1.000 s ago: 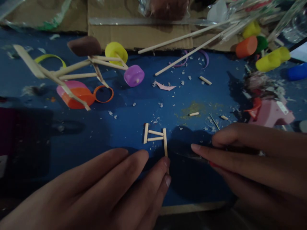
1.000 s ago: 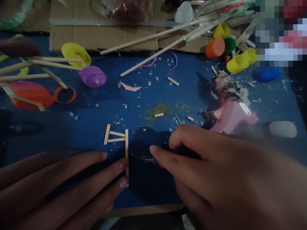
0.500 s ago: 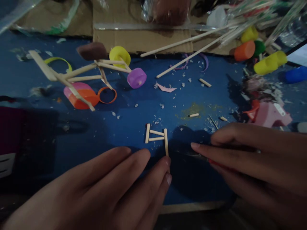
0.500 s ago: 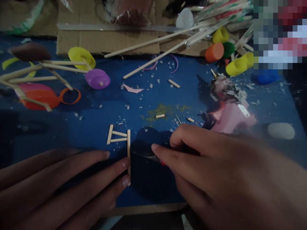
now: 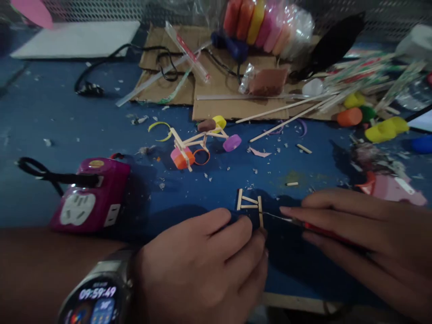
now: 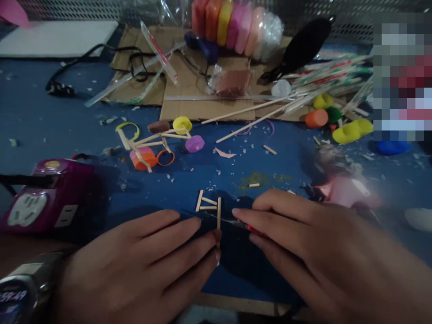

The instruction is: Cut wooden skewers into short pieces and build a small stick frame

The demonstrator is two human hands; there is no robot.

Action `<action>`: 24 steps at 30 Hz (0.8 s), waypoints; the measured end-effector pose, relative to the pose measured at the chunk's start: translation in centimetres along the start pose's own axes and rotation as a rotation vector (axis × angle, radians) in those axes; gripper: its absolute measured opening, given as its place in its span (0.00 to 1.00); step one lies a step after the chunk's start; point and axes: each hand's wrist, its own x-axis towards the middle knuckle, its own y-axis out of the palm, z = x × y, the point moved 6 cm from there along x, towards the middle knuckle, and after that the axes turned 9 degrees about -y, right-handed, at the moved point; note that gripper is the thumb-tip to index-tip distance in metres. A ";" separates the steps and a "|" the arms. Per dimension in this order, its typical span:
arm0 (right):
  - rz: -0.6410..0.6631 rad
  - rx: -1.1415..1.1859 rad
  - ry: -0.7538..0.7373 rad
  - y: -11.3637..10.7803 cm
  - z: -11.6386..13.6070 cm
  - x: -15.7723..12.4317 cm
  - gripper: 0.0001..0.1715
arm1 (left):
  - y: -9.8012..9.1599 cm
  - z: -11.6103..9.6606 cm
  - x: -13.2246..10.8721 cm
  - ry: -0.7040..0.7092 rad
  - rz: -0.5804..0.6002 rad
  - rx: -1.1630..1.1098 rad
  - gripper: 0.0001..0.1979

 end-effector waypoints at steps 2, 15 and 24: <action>0.085 0.007 -0.030 0.5 0.2 0.2 0.25 | 0.2 0.2 0.0 0.032 -0.012 0.013 0.21; 0.099 0.059 0.012 0.7 -0.8 1.0 0.20 | 0.3 0.3 -0.2 0.071 -0.049 0.051 0.17; 0.090 0.070 0.036 0.9 -1.1 1.4 0.19 | 0.3 0.3 -0.2 0.069 -0.054 0.028 0.14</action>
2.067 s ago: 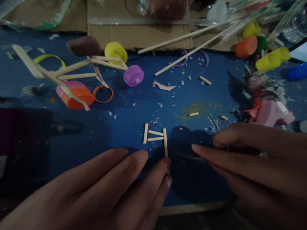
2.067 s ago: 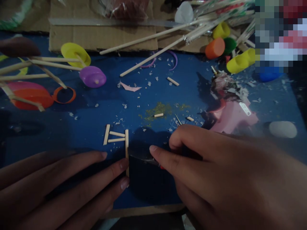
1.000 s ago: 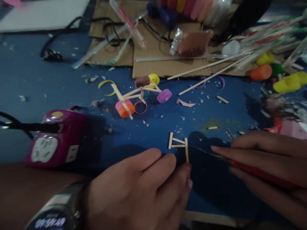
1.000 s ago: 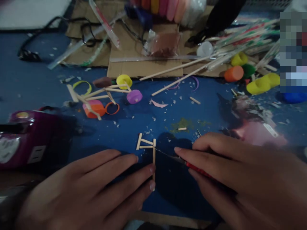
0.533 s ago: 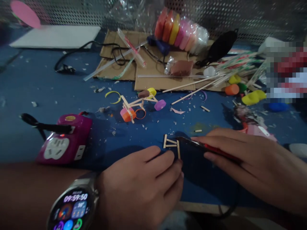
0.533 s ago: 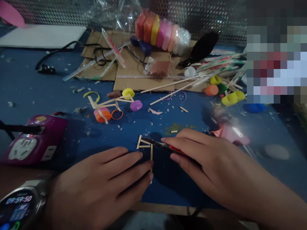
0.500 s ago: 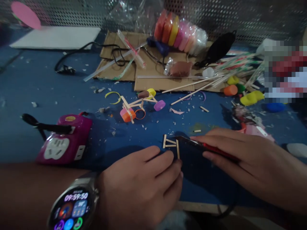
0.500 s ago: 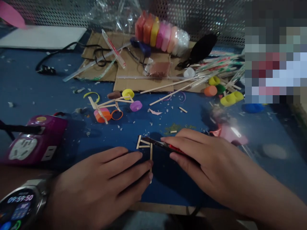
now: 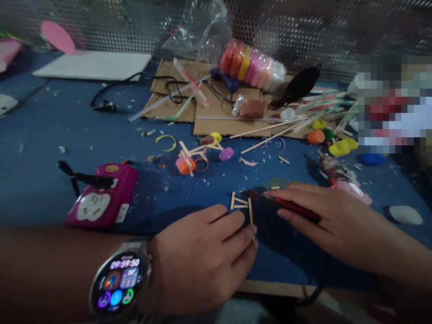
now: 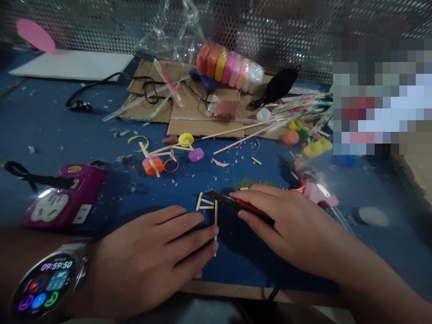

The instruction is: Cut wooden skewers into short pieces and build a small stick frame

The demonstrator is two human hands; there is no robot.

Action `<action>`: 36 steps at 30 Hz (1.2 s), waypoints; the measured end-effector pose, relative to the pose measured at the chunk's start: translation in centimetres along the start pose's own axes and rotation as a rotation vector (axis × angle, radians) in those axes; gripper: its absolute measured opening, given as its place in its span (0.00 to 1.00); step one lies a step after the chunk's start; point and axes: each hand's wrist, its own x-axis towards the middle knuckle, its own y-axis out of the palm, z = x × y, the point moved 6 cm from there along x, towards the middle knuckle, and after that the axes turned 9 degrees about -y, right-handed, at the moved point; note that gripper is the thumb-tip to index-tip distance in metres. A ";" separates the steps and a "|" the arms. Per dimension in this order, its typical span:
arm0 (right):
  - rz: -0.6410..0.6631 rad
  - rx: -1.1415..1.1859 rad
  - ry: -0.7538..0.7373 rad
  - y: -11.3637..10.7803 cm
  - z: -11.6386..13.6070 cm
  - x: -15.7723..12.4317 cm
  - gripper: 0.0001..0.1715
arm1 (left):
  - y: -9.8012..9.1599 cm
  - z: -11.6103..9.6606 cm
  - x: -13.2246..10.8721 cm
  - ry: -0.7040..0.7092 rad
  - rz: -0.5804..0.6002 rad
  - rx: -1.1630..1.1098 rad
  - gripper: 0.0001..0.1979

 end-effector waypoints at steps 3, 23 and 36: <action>-0.024 -0.008 0.011 -0.1 -0.1 0.2 0.18 | 0.1 0.1 0.3 0.002 -0.016 -0.026 0.12; -0.234 0.477 0.321 -1.2 -1.0 0.2 0.15 | -2.5 -0.6 2.0 0.080 -0.155 0.121 0.09; -0.235 1.231 0.409 2.6 5.2 5.3 0.24 | -6.7 2.7 -0.2 0.032 -0.305 0.191 0.08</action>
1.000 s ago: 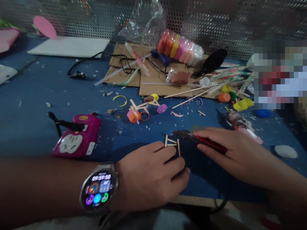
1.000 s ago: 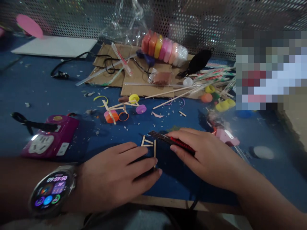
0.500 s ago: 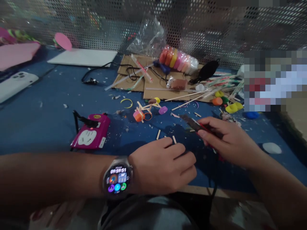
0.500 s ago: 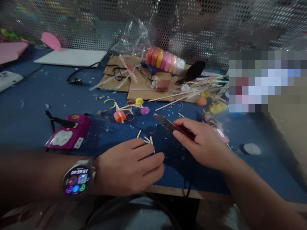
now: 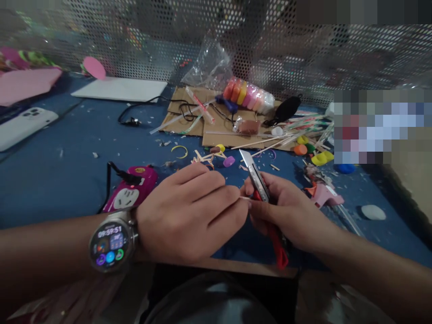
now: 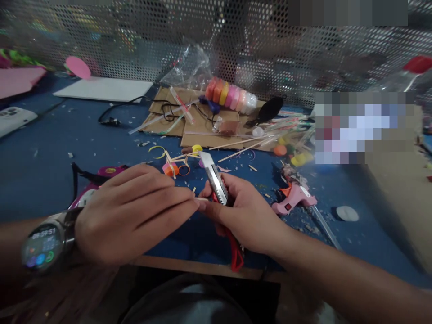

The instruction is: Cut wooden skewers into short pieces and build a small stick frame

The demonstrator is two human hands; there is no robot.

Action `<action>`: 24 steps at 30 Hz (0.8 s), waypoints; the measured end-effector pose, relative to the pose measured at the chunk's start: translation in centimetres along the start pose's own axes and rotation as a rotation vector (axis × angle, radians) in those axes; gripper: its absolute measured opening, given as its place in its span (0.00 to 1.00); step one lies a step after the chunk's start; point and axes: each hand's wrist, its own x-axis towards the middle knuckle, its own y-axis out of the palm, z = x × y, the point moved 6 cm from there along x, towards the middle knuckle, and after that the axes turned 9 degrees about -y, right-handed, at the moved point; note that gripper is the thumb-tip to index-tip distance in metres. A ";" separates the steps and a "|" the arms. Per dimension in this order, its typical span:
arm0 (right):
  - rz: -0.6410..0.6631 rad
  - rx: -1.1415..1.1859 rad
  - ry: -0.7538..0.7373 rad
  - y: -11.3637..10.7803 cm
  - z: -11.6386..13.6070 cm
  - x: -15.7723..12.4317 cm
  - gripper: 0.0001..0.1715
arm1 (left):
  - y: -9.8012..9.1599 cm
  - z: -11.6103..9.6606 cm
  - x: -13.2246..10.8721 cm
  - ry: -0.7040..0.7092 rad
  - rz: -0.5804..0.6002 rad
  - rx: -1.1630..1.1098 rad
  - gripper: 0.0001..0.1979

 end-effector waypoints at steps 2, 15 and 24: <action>-0.036 -0.043 -0.032 -0.1 0.2 0.6 0.24 | -0.1 0.5 -0.1 -0.007 -0.007 -0.013 0.11; -0.151 -0.389 -0.056 -4.1 0.4 1.5 0.23 | 1.8 11.9 -0.8 -0.404 0.451 -0.036 0.17; -0.110 -0.463 -0.055 -4.3 0.1 1.6 0.21 | 2.1 11.9 -0.9 -0.397 0.403 -0.110 0.13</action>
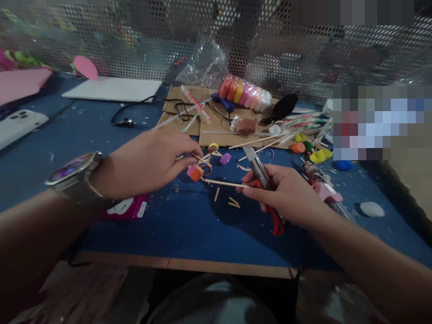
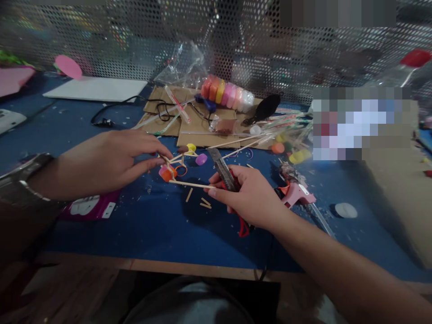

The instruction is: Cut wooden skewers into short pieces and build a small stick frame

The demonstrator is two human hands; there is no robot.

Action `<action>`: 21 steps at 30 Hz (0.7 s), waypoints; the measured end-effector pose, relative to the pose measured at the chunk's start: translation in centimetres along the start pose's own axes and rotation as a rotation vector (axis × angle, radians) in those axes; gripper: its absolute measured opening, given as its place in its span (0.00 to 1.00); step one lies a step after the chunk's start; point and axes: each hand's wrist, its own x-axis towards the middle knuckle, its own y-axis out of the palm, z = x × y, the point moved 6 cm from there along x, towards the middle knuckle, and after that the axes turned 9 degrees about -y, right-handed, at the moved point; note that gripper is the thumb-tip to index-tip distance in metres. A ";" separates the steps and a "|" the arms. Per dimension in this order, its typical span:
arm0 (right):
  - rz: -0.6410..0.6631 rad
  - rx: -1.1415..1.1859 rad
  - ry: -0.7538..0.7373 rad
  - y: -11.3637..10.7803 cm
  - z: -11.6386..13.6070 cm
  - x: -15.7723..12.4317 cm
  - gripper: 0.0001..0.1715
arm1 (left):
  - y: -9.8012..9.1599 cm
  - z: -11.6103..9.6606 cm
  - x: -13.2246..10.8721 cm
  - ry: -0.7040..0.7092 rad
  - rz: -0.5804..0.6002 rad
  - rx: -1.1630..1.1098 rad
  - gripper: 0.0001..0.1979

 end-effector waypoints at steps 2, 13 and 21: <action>0.002 -0.022 -0.012 0.0 0.1 0.0 0.19 | -0.1 -0.4 -0.1 0.014 -0.025 -0.010 0.13; -0.006 -0.088 -0.029 0.2 0.0 -0.2 0.13 | 1.3 -2.4 0.4 -0.118 0.097 -0.153 0.17; 0.000 -0.158 -0.052 0.3 0.0 0.1 0.12 | 1.7 -1.7 0.3 -0.192 0.122 -0.289 0.17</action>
